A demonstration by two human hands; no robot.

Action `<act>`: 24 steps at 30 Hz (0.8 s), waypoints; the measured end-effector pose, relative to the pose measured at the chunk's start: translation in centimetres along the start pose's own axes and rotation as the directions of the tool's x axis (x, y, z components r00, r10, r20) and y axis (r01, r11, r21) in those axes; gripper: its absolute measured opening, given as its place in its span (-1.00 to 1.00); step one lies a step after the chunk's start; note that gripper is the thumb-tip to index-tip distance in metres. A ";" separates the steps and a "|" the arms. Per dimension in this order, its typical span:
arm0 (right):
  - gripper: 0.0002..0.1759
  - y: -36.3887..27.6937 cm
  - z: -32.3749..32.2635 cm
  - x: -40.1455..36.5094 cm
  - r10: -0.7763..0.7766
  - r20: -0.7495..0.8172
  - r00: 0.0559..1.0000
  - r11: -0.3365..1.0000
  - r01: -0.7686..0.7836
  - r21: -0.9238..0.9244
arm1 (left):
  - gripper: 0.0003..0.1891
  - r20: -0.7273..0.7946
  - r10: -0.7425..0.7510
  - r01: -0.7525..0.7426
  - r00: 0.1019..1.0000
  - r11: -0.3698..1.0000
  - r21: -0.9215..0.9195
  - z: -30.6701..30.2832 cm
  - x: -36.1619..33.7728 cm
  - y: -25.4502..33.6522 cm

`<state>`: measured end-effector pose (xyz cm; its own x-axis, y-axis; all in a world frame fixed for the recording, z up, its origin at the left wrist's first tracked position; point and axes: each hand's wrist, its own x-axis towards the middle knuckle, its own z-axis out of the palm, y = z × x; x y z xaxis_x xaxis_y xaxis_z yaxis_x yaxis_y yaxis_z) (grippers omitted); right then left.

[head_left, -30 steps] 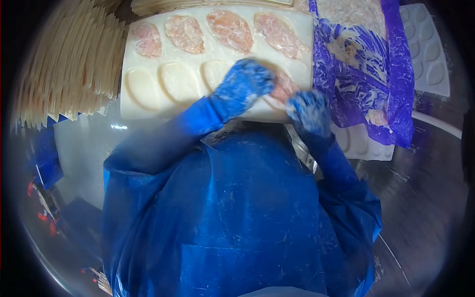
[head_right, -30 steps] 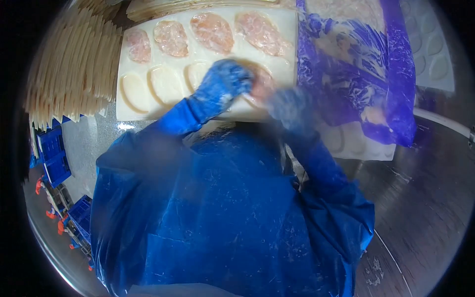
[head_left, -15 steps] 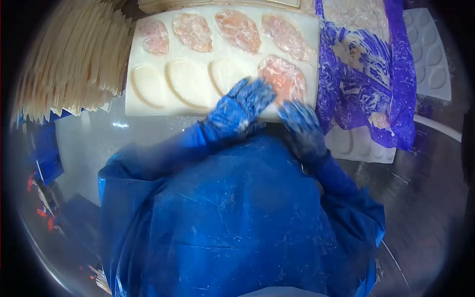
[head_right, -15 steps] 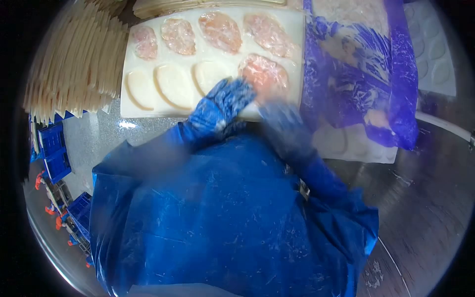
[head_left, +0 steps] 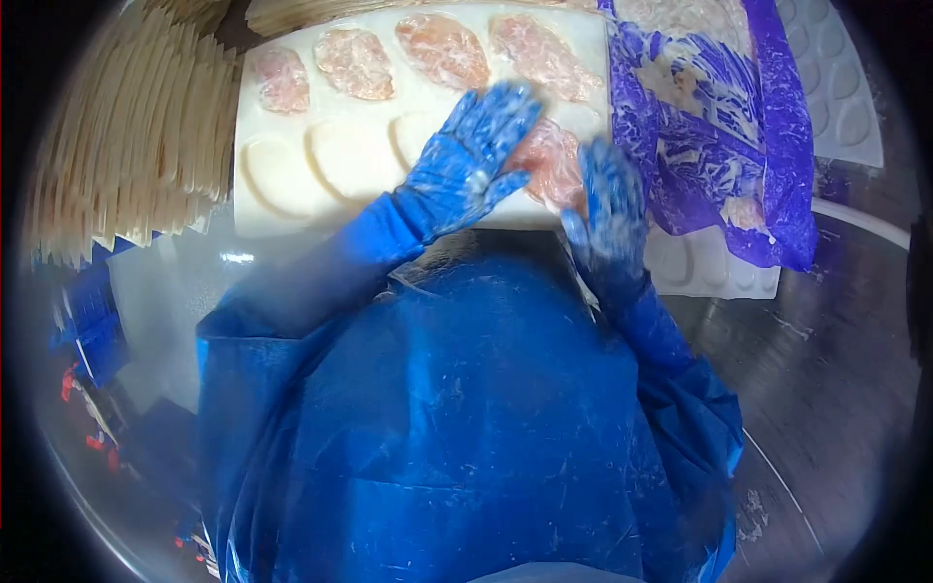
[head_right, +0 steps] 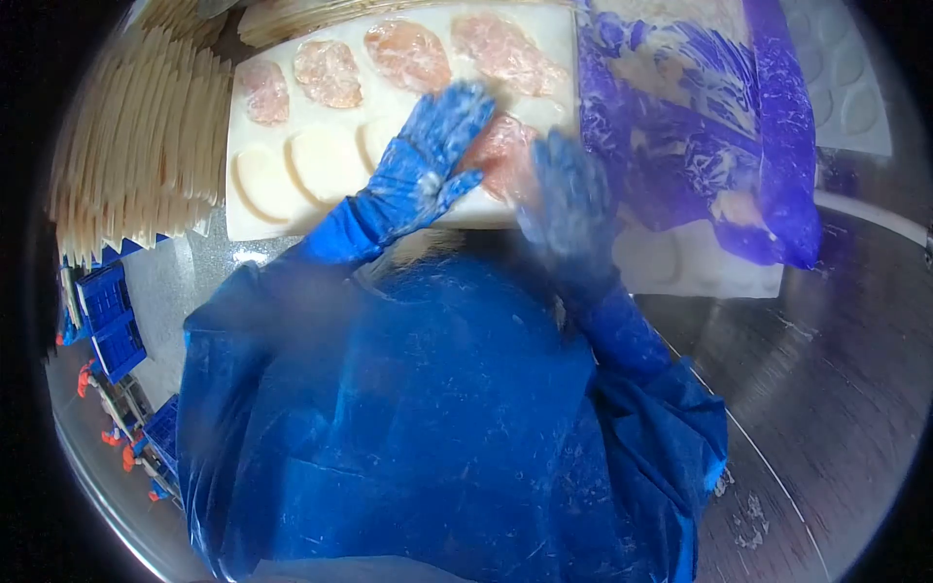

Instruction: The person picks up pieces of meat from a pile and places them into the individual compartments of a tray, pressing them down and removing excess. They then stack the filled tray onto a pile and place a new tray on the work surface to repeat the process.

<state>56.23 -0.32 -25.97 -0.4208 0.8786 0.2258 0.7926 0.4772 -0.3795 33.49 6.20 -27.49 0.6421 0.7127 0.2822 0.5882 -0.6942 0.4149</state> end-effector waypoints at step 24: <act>-0.55 32.8 7.5 22.5 0.095 -0.223 0.970 0.995 -0.083 0.060 | -0.25 -0.063 -0.253 0.259 0.965 0.957 0.127 2.2 10.6 -3.4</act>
<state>69.44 35.21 -40.02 -0.2346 0.8933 0.3834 0.7971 0.4025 -0.4502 39.39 15.89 -27.81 0.4400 0.8700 0.2224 0.7918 -0.4927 0.3609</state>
